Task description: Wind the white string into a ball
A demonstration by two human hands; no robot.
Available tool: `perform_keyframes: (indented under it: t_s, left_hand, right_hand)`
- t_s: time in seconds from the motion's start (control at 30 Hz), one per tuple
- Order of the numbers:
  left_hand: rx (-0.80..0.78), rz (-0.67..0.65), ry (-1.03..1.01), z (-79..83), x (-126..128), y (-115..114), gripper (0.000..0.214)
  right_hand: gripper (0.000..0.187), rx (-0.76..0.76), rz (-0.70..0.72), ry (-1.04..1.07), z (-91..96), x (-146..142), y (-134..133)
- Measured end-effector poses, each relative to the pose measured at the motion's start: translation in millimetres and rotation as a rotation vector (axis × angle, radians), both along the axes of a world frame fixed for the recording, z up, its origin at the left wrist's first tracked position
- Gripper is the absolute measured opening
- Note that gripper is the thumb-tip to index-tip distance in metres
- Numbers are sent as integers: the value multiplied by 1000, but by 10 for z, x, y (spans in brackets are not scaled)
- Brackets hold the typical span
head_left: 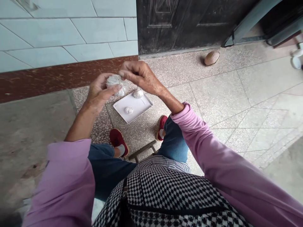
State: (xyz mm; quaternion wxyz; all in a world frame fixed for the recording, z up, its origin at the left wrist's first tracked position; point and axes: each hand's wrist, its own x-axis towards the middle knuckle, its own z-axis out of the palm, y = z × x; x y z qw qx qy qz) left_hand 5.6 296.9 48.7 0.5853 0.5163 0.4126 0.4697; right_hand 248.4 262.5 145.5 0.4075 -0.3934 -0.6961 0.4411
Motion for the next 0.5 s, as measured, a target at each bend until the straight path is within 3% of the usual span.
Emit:
perform_keyframes:
  t_s: [0.1,0.2,0.33,0.5]
  left_hand:
    - [-105,-100,-52,93,87,-155,87]
    - [-131,-112,-104,195,152,-232,92]
    - [-127,-65,-201,281,123,-203,86]
    - [-117,-92,-266,300,12,-106,86]
  right_hand:
    - [68,-63,-89,-23,-10,144,84]
    - [77,-103,-101,3,-106,133,156]
    - [83,-112,-81,126,-265,15,236]
    - [85,-227,-86,155,-480,-114,332]
